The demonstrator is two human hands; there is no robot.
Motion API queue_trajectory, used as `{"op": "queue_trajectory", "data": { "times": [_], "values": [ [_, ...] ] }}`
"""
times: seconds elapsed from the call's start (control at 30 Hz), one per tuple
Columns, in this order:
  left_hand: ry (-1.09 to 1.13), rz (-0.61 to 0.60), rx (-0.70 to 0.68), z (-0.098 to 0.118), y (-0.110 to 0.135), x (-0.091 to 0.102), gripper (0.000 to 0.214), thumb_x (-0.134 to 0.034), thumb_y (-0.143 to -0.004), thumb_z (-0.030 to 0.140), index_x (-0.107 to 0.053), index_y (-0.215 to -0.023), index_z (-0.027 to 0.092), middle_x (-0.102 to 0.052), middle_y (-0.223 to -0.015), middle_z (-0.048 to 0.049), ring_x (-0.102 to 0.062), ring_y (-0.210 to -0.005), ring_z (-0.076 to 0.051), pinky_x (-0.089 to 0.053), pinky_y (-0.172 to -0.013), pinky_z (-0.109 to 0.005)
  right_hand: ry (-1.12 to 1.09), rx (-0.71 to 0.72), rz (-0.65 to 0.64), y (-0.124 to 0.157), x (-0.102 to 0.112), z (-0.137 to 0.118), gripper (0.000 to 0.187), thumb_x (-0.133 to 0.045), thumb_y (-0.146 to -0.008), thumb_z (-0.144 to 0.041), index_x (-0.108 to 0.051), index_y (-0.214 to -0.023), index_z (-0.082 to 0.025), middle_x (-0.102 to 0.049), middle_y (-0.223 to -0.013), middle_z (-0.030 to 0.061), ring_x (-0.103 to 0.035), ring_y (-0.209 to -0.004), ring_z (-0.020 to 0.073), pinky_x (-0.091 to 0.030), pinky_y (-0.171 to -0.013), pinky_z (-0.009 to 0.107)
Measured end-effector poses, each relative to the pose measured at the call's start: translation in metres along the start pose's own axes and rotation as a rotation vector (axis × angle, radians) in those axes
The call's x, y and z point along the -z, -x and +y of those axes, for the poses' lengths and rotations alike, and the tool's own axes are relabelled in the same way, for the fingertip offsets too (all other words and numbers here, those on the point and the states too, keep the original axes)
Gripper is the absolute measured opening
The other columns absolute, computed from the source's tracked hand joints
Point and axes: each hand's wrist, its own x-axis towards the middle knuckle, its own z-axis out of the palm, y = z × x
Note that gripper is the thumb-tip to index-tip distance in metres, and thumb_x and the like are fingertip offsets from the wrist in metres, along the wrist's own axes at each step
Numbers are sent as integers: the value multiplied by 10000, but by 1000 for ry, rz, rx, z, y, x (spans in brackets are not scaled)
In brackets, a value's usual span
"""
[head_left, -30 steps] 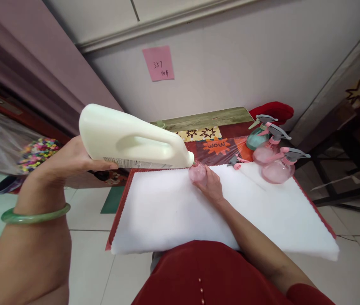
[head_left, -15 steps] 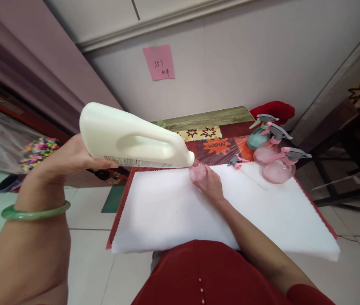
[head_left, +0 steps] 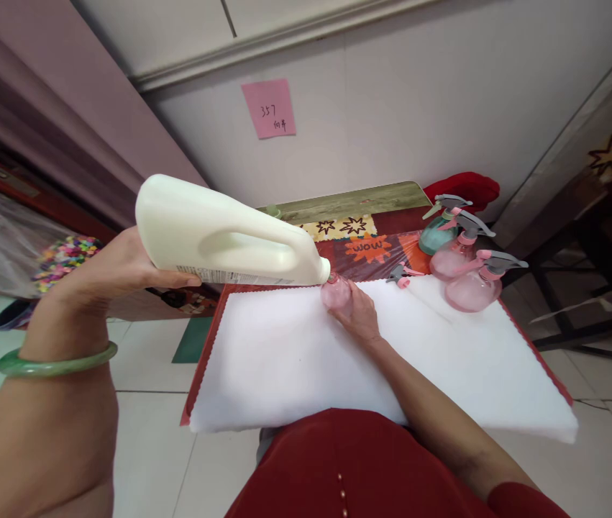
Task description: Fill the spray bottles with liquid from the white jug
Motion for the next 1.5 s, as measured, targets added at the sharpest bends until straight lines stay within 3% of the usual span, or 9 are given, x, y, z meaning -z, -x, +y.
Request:
{"op": "queue_trajectory", "data": {
  "times": [0.3,0.63,0.93,1.23,1.5],
  "values": [
    [-76,28,-2,-5,-2,3,878,-1008,-484,440,-739,-1289,214,-812,-1188,-105,-768,-1021,-343,-664,-820,-395,-9,-12,-15,-1,2,-1,897,-715,-873,-598,-370,-1582,-171,-623,-1487,206,-629,-1297,374,-488,-1106,559],
    [-56,10,-25,-1,-2,6,958,-1017,-491,427,-691,-1370,227,-793,-1254,-107,-753,-1097,-368,-647,-899,-458,-14,-9,-18,-1,1,0,901,-726,-867,-581,-370,-1582,-164,-627,-1482,205,-631,-1294,371,-492,-1109,558],
    [-55,-7,20,23,-2,3,914,-1001,-484,468,-707,-1311,214,-821,-1127,-101,-757,-1069,-389,-647,-884,-484,-2,-10,-12,0,0,0,879,-678,-894,-606,-373,-1589,-162,-615,-1494,212,-629,-1292,372,-488,-1107,559],
    [-181,67,-6,18,-8,11,907,-1016,-393,499,-746,-1223,251,-793,-1182,-63,-695,-1212,-472,-616,-928,-533,-1,-12,-5,0,0,-1,879,-680,-889,-600,-367,-1592,-176,-621,-1488,205,-630,-1293,371,-491,-1104,558],
    [-139,2,-28,28,-9,11,936,-1007,-472,470,-698,-1333,274,-789,-1213,-48,-744,-1135,-387,-641,-886,-428,10,-6,6,0,0,-3,871,-680,-892,-578,-359,-1595,-176,-625,-1482,204,-625,-1302,362,-497,-1100,549]
  ]
}}
